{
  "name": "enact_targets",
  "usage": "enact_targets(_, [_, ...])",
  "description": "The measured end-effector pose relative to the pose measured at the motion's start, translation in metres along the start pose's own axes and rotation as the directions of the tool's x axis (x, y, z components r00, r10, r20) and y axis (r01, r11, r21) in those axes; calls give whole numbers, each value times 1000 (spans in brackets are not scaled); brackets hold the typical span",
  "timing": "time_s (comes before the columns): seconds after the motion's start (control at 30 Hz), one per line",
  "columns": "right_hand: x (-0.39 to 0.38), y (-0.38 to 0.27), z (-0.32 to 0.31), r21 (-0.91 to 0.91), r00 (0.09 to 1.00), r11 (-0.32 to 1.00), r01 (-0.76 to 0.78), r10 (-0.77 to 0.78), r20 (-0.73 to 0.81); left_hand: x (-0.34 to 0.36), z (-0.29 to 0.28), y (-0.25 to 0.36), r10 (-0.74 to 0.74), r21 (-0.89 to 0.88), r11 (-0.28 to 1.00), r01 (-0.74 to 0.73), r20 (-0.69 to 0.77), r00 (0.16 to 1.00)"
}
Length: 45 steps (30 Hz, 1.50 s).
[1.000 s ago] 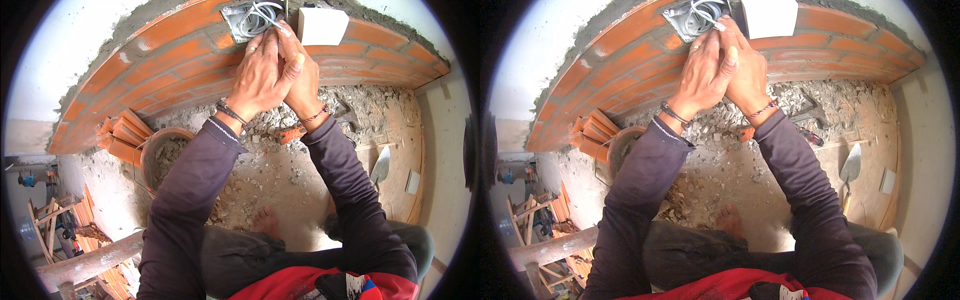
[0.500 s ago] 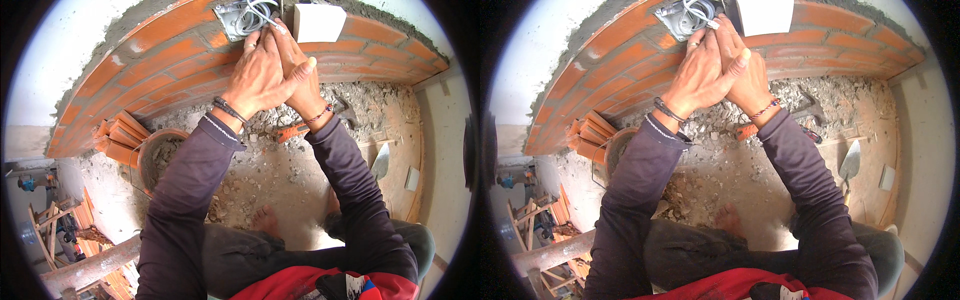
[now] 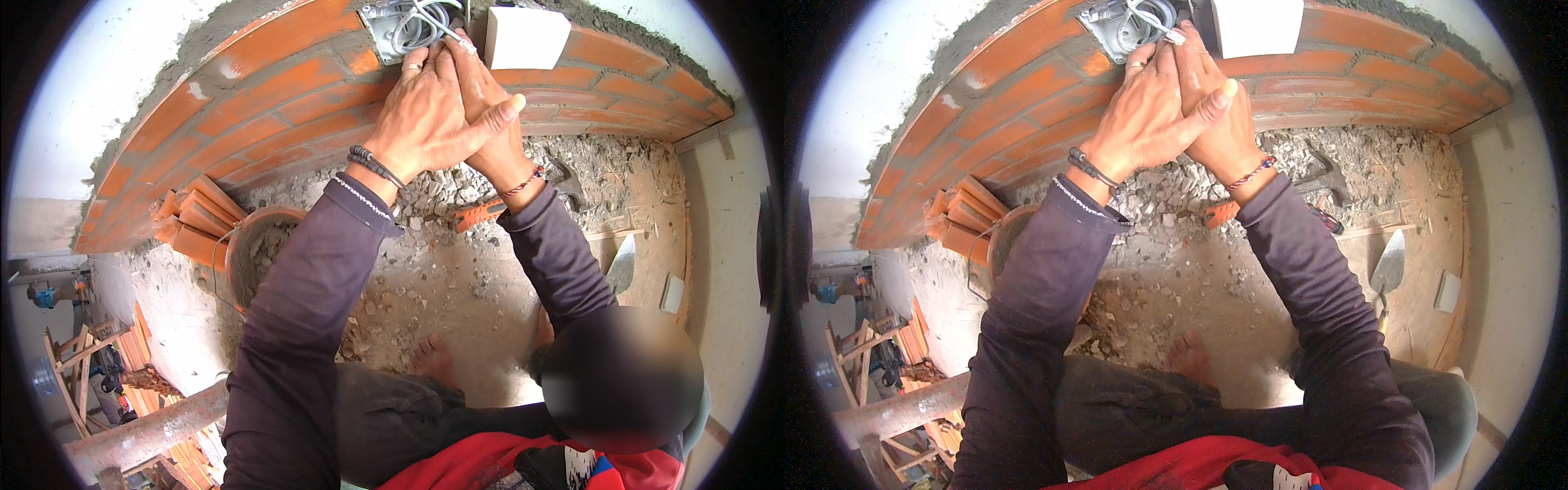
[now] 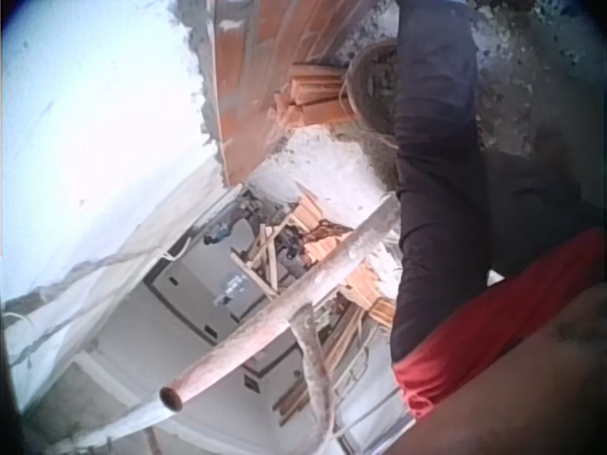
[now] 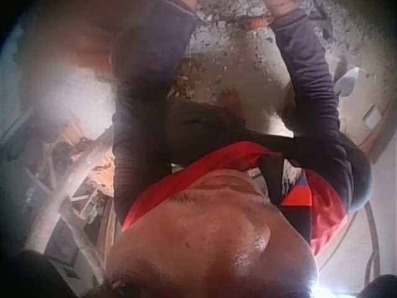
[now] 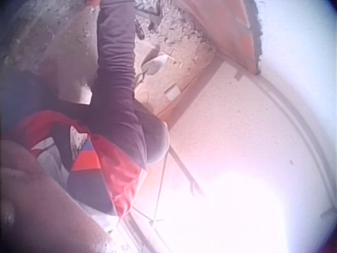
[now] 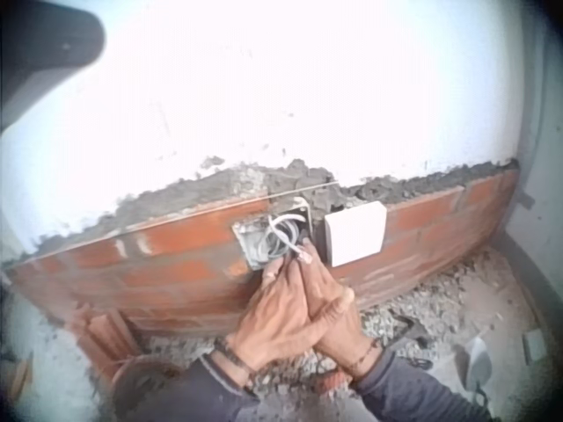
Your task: The person connects wires to an electrical module, fits it into a wall-mounted box, and then uses a screwdriver to secure a cover plate over the box.
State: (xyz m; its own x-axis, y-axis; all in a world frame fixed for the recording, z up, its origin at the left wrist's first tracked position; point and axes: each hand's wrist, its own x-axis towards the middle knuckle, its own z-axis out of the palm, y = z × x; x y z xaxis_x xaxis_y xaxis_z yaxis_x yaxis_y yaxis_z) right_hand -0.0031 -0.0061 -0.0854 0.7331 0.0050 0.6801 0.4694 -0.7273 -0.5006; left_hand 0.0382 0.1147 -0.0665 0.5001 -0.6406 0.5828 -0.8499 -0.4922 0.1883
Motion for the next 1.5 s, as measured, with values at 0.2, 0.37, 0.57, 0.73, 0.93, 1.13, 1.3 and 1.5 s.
enact_targets(0.2, [5, 5, 2, -54, 991, 990, 129, -130, -20, 1, -7, 4, -22, -39, 999, 23, 27, 999])
enact_targets(0.37, [3, 7, 3, -4, 991, 993, 119, -119, -68, 1, -5, 5, -104, 12, 995, 103, 69, 992])
enact_targets(0.57, [9, 13, -1, -21, 998, 998, 59, -58, 33, 6, 0, 1, -155, 33, 988, 152, 155, 976])
enact_targets(0.73, [4, 14, 12, 87, 989, 991, 101, -90, -115, 1, 1, 2, -89, -32, 995, 90, 33, 995])
enact_targets(0.93, [-6, -2, 9, 245, 966, 951, -187, 223, -132, -25, -15, 7, -207, -231, 961, 150, -250, 946])
enact_targets(1.13, [18, -27, -6, 638, 873, 764, -92, 370, -317, -18, -19, -6, -446, -341, 879, 333, -340, 828])
enact_targets(1.3, [28, -23, -1, 481, 903, 845, -232, 371, -216, -7, -24, -2, -531, -388, 825, 412, -280, 800])
enact_targets(1.5, [33, -13, 17, 451, 907, 837, -310, 403, -124, -4, -29, -3, -604, -413, 768, 489, -215, 768])
